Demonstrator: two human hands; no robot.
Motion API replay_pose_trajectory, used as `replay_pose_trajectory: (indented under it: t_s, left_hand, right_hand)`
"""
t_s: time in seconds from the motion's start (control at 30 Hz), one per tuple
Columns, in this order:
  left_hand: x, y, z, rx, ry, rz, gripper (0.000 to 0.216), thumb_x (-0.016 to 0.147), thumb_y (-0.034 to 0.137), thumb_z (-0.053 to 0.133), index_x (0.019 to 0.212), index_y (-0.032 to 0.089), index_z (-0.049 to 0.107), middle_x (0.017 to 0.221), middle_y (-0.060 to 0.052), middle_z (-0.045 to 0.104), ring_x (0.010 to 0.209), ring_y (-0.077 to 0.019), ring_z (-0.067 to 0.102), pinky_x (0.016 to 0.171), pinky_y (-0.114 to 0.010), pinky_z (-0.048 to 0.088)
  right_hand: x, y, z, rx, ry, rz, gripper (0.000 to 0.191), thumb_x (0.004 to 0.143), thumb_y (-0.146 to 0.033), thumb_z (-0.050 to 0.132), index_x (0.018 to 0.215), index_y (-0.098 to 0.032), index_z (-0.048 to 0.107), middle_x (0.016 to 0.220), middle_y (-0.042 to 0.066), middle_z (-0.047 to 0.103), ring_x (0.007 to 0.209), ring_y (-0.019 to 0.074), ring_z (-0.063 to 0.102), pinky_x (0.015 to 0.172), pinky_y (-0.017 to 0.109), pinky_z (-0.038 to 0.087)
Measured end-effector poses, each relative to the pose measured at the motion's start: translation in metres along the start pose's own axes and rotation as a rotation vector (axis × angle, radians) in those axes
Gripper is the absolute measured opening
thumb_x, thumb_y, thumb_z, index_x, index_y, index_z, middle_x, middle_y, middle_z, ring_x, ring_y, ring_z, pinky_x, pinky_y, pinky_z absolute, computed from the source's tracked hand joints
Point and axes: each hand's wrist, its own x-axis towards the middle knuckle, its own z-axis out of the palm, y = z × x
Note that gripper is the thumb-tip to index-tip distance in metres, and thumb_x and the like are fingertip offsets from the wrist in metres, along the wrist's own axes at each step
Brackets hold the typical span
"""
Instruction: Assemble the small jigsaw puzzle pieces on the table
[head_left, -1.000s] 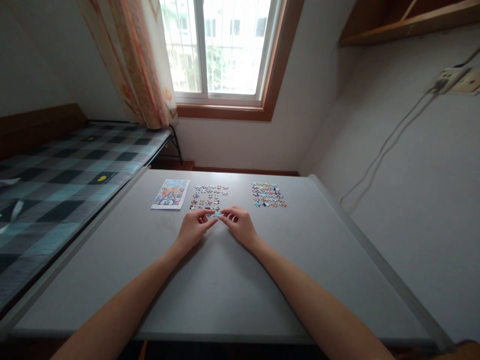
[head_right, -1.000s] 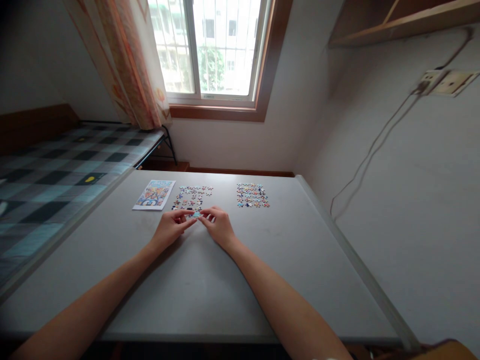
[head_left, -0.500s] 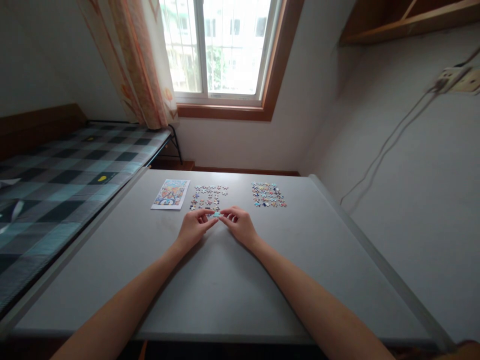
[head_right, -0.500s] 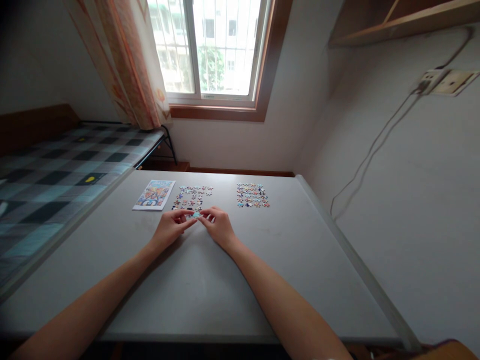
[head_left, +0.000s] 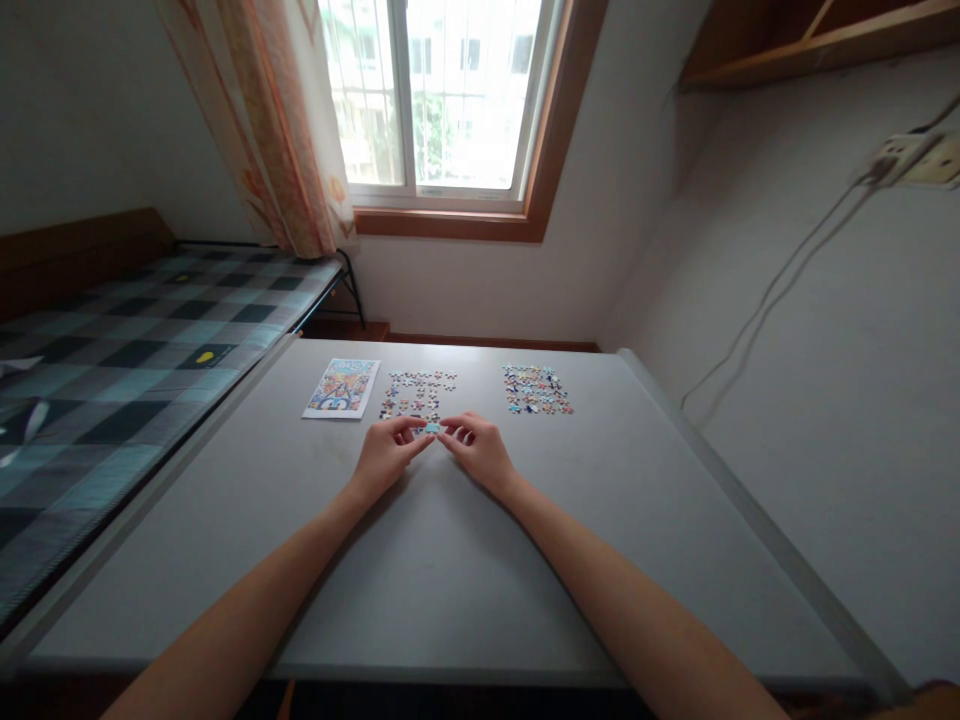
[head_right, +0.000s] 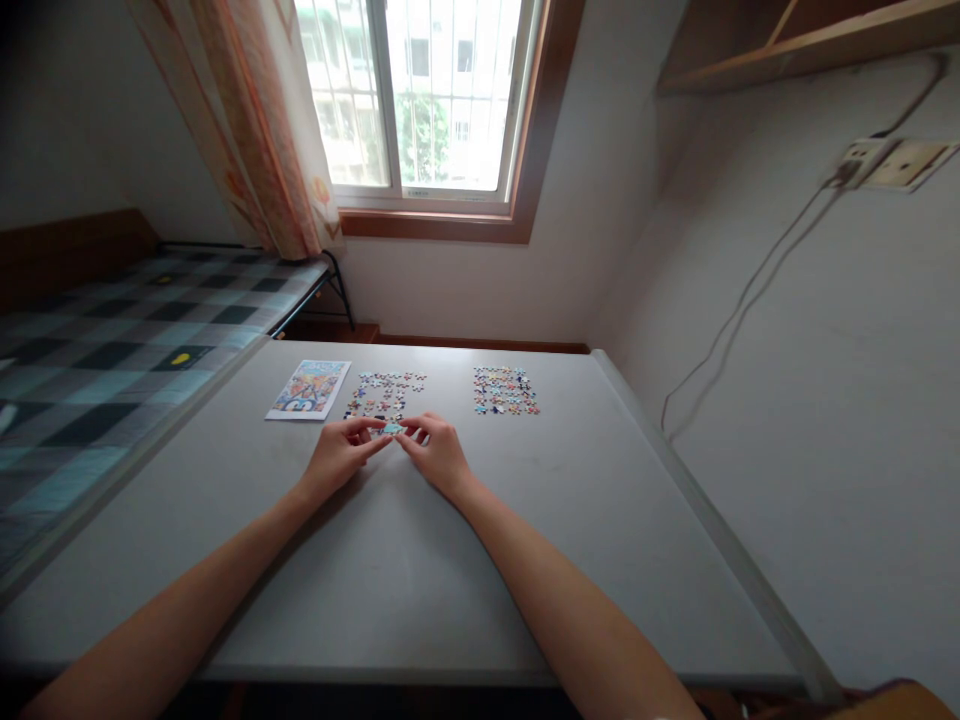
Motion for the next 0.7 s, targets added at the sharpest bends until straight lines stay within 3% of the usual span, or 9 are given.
replay_pose_trajectory:
  t_s: [0.7]
  left_hand:
    - [0.0004, -0.0051, -0.0001, 0.102, -0.026, 0.046, 0.037, 0.068, 0.045, 0.068, 0.086, 0.012, 0.070, 0.049, 0.005, 0.048, 0.046, -0.0082, 0.040, 0.045, -0.020, 0.032]
  right_hand:
    - [-0.0005, -0.0016, -0.0003, -0.032, -0.012, 0.003, 0.018, 0.077, -0.029, 0.063, 0.089, -0.017, 0.070, 0.077, 0.002, 0.062, 0.060, 0.0092, 0.053, 0.061, 0.023, 0.046]
